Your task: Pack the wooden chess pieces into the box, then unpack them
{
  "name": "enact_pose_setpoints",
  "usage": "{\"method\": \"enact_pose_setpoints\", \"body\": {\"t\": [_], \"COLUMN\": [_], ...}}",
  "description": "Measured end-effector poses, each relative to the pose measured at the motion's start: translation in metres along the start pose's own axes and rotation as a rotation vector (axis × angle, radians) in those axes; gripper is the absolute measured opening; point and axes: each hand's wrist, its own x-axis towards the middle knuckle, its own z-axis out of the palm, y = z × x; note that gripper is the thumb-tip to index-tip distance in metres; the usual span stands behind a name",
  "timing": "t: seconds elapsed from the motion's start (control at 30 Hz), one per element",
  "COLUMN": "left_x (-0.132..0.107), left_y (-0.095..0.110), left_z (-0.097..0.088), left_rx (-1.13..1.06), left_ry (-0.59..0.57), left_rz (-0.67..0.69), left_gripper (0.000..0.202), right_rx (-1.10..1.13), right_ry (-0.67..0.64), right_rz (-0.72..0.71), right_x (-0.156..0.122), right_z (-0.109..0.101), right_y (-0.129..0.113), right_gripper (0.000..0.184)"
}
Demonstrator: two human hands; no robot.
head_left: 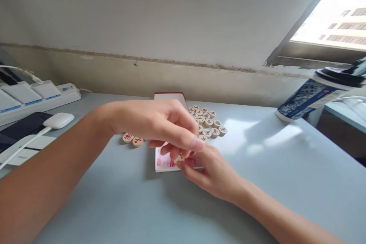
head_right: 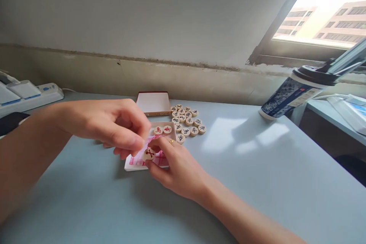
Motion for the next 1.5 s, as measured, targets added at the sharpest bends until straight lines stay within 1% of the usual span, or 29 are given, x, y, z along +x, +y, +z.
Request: {"method": "enact_pose_setpoints", "body": {"t": [0.07, 0.1, 0.17, 0.2, 0.27, 0.33, 0.4, 0.47, 0.53, 0.57, 0.63, 0.7, 0.8, 0.87, 0.97, 1.1, 1.2, 1.27, 1.33, 1.43, 1.5], "left_x": [-0.001, -0.003, -0.011, -0.016, -0.024, -0.028, -0.029, -0.028, -0.027, -0.027, -0.027, -0.027, -0.028, -0.028, -0.028, -0.026, -0.025, -0.026, -0.027, -0.027, -0.027], "left_y": [-0.005, -0.012, -0.027, -0.034, -0.049, -0.061, -0.071, -0.079, -0.082, -0.083, -0.084, -0.085, -0.091, -0.095, -0.1, -0.101, -0.1, -0.099, -0.099, -0.098, -0.097], "left_z": [0.0, 0.004, 0.019, 0.029, 0.05, 0.068, 0.081, 0.086, 0.088, 0.088, 0.089, 0.092, 0.1, 0.103, 0.101, 0.094, 0.095, 0.097, 0.097, 0.095, 0.094], "left_rx": [-0.025, -0.035, -0.061, -0.104, -0.196, -0.294, -0.365, -0.396, -0.395, -0.391, -0.377, -0.342, -0.259, -0.208, -0.129, -0.059, 0.031, 0.083, 0.08, 0.026, -0.004], "left_ry": [-0.087, -0.117, -0.128, -0.086, 0.069, 0.21, 0.321, 0.428, 0.518, 0.542, 0.538, 0.51, 0.513, 0.503, 0.511, 0.615, 0.691, 0.723, 0.711, 0.652, 0.623], "left_rz": [-0.047, -0.078, -0.125, -0.117, -0.099, -0.089, -0.075, -0.082, -0.127, -0.15, -0.154, -0.126, -0.129, -0.126, -0.085, -0.015, 0.05, 0.085, 0.075, 0.027, 0.009], "left_gripper": [0.021, 0.019, 0.015, 0.014, 0.013, 0.018, 0.022, 0.026, 0.03, 0.032, 0.033, 0.034, 0.034, 0.03, 0.025, 0.019, 0.012, 0.012, 0.014, 0.02, 0.022], "right_rx": [-0.003, -0.009, -0.019, -0.028, -0.052, -0.071, -0.074, -0.074, -0.075, -0.076, -0.086, -0.095, -0.088, -0.094, -0.12, -0.142, -0.142, -0.131, -0.124, -0.122, -0.115], "right_ry": [0.01, 0.018, 0.023, 0.024, 0.033, 0.056, 0.084, 0.095, 0.09, 0.081, 0.063, 0.05, 0.049, 0.04, 0.019, 0.063, 0.065, 0.049, 0.072, 0.169, 0.207], "right_rz": [-0.008, -0.012, -0.017, -0.028, -0.068, -0.118, -0.176, -0.239, -0.301, -0.323, -0.362, -0.388, -0.413, -0.413, -0.4, -0.349, -0.332, -0.334, -0.338, -0.358, -0.369], "right_x": [-0.001, -0.002, -0.003, -0.003, -0.004, -0.005, -0.005, -0.006, -0.008, -0.009, -0.011, -0.012, -0.014, -0.014, -0.013, -0.013, -0.012, -0.011, -0.012, -0.012, -0.012], "right_z": [-0.001, 0.0, 0.001, 0.002, 0.004, 0.004, 0.003, 0.002, 0.002, 0.002, 0.003, 0.005, 0.007, 0.007, 0.005, 0.002, 0.003, 0.005, 0.007, 0.008, 0.009], "right_y": [0.0, 0.0, 0.002, 0.004, 0.005, 0.006, 0.006, 0.004, 0.002, 0.001, -0.002, -0.004, -0.007, -0.008, -0.009, -0.006, -0.005, -0.004, -0.003, -0.004, -0.004], "right_gripper": [0.015, 0.016, 0.018, 0.017, 0.012, 0.007, 0.008, 0.014, 0.019, 0.021, 0.024, 0.028, 0.027, 0.025, 0.025, 0.026, 0.017, 0.013, 0.014, 0.019, 0.021]}}
